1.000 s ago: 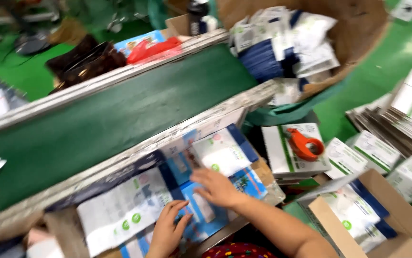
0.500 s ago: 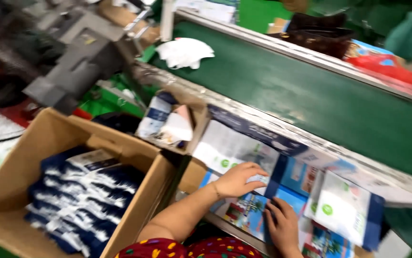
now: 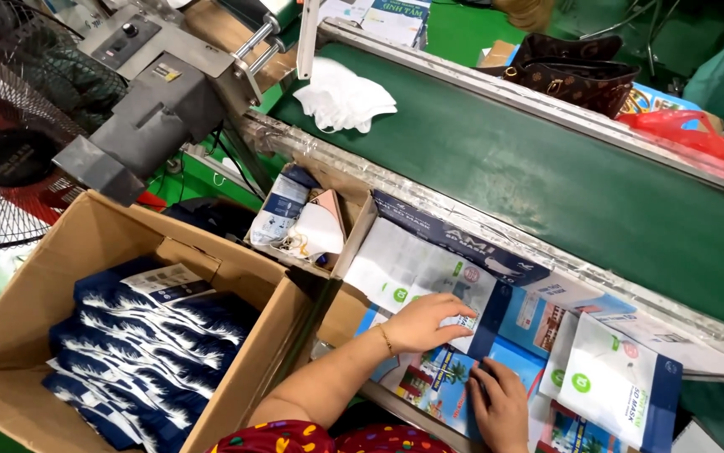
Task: Packaging face masks into boxes in a factory environment.
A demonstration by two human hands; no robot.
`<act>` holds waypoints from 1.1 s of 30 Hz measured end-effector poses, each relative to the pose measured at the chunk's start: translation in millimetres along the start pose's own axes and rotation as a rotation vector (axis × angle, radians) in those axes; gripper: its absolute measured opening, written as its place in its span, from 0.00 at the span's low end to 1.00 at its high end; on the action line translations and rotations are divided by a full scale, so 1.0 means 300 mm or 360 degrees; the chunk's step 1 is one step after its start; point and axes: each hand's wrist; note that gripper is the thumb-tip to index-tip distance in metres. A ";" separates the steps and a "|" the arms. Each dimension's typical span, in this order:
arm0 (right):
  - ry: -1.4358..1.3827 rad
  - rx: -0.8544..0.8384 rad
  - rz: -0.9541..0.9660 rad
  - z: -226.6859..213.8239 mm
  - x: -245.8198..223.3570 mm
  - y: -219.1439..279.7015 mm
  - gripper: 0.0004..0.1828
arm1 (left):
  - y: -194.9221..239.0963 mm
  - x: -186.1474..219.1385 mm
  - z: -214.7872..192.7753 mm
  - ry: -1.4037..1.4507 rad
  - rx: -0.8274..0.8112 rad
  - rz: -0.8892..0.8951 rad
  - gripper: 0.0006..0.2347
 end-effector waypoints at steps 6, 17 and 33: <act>0.0022 0.0006 -0.0002 -0.002 0.004 -0.002 0.13 | -0.099 -0.060 -0.109 -0.0211 0.0311 0.0113 0.14; 0.0002 0.0063 0.0046 0.000 0.004 0.000 0.12 | -0.470 -0.281 -0.809 -0.1421 0.0166 -0.1111 0.48; -0.2591 0.0086 0.0428 -0.266 -0.056 -0.090 0.39 | -0.099 -0.048 0.100 0.1292 -0.0664 -0.0162 0.22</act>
Point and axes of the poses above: each hand's wrist, its own y-axis away from the middle knuckle, its own z-axis out of the palm, x = y × z, and after that the axes turned 10 degrees about -x, right-handed
